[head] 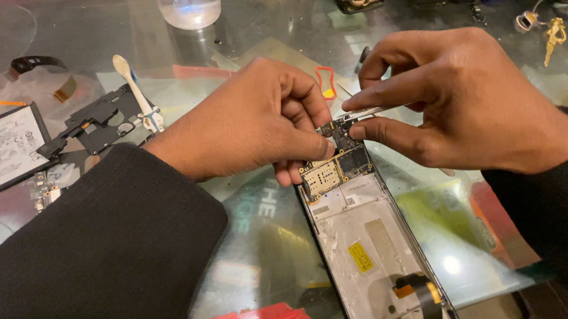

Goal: The person works on a disassembled smartphone lying on a glass workbench, holding the exposed motherboard with one hand while using tweezers with the other to pry and lift small components and connectors off the board. They reposition the board repeatedly and continue extracting parts with the tweezers throughout the episode.

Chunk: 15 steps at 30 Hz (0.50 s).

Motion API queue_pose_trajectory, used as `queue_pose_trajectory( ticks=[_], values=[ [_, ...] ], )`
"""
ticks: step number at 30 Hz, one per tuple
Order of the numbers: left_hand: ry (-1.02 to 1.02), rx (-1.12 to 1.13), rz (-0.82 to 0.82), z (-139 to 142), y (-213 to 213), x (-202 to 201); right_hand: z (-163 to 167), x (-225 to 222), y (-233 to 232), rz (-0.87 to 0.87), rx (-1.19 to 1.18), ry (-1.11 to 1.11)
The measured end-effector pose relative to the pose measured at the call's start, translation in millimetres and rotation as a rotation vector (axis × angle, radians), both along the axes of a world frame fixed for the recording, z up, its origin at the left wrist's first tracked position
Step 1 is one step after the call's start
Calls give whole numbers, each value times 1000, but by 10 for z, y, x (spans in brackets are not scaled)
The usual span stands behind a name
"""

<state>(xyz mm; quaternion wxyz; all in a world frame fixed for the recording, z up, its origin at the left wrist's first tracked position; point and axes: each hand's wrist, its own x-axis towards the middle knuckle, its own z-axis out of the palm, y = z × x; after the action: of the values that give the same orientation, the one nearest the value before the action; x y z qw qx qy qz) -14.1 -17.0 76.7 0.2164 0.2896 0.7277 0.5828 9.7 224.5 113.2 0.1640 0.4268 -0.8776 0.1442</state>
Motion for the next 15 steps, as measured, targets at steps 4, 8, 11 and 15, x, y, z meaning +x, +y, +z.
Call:
queue_pose_trajectory(
  ticks=[4,8,11,15],
  values=[
    [-3,12,-9,-14,5,-4,-9,-15,3,9,1,-10],
    [-13,20,-8,-14,3,8,6,1,-9,2,-12,-24],
    [-25,44,-26,-2,-22,21,25,23,-25,-5,-15,-10],
    [-42,73,-55,6,-31,15,38,42,-41,-9,-13,6]
  ],
)
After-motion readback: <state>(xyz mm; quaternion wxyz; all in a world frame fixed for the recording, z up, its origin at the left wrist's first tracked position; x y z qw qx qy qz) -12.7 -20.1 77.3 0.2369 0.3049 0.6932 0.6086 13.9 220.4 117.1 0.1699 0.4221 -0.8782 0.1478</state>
